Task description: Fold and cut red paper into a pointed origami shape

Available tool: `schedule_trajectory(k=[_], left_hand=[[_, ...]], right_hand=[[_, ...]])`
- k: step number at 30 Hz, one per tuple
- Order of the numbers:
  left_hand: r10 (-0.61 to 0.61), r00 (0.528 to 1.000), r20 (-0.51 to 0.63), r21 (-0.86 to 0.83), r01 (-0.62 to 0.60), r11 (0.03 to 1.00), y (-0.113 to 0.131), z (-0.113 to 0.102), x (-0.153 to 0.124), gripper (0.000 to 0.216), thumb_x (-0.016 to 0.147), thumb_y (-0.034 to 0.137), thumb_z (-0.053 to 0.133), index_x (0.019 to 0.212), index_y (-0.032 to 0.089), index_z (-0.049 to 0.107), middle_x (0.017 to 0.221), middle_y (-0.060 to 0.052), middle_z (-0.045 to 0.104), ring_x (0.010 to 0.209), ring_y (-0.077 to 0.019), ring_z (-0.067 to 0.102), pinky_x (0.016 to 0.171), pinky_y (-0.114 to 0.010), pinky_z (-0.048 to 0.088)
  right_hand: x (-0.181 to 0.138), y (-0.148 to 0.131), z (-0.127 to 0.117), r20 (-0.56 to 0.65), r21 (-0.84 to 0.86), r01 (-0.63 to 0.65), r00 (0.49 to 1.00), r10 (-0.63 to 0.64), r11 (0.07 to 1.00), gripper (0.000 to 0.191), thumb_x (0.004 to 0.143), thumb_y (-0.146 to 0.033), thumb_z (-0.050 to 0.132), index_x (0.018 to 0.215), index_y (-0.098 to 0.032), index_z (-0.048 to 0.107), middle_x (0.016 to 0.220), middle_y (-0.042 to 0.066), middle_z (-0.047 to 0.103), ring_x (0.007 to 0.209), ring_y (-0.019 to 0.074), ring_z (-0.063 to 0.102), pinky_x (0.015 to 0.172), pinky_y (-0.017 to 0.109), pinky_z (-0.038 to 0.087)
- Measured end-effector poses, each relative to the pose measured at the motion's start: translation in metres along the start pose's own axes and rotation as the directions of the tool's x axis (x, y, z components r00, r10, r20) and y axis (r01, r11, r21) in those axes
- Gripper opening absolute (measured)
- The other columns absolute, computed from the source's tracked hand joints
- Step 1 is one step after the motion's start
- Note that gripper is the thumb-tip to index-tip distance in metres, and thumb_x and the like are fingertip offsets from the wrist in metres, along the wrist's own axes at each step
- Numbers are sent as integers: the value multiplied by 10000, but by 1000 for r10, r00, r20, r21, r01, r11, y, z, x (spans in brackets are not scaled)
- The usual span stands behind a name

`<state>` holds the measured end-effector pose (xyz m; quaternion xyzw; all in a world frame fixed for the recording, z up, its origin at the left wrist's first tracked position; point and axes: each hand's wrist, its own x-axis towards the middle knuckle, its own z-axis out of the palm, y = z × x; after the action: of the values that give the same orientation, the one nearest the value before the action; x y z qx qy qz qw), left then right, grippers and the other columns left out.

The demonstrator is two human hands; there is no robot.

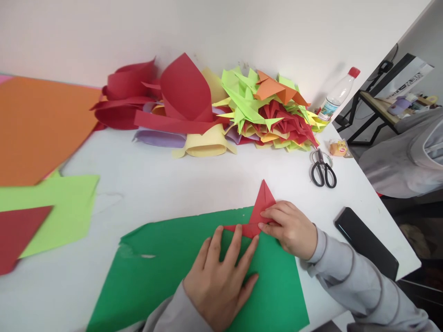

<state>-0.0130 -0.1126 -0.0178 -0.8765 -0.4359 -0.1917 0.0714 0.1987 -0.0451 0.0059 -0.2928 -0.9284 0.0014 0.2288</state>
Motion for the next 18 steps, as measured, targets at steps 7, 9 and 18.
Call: schedule_trajectory(k=[7, 9, 18], left_hand=[[49, 996, 71, 55, -53, 997, -6, -11, 7, 512, 879, 470, 463, 1292, 196, 588, 1241, -189, 614, 1096, -462, 547, 806, -525, 463], [78, 993, 94, 100, -88, 991, -7, -11, 7, 520, 886, 462, 445, 1272, 154, 606, 1252, -182, 615, 1086, -455, 551, 795, -498, 464], [105, 984, 147, 153, -127, 980, -9, -11, 8, 539, 891, 492, 433, 1314, 186, 570, 1231, -177, 627, 1078, -453, 561, 801, -470, 449]], right_hand=[[-1, 0, 1, -2, 0, 5, 1000, -5, 1000, 197, 925, -135, 501, 979, -157, 690, 973, 99, 668, 929, 214, 550, 781, 385, 495], [0, 0, 0, 3, -20, 14, 1000, -14, 1000, 195, 931, -143, 497, 974, -161, 687, 973, 97, 666, 931, 209, 552, 782, 381, 497], [-3, 1, -1, 5, -82, 95, 995, -95, 992, 212, 924, -114, 511, 1023, -198, 679, 1013, 113, 647, 958, 208, 551, 759, 360, 524]])
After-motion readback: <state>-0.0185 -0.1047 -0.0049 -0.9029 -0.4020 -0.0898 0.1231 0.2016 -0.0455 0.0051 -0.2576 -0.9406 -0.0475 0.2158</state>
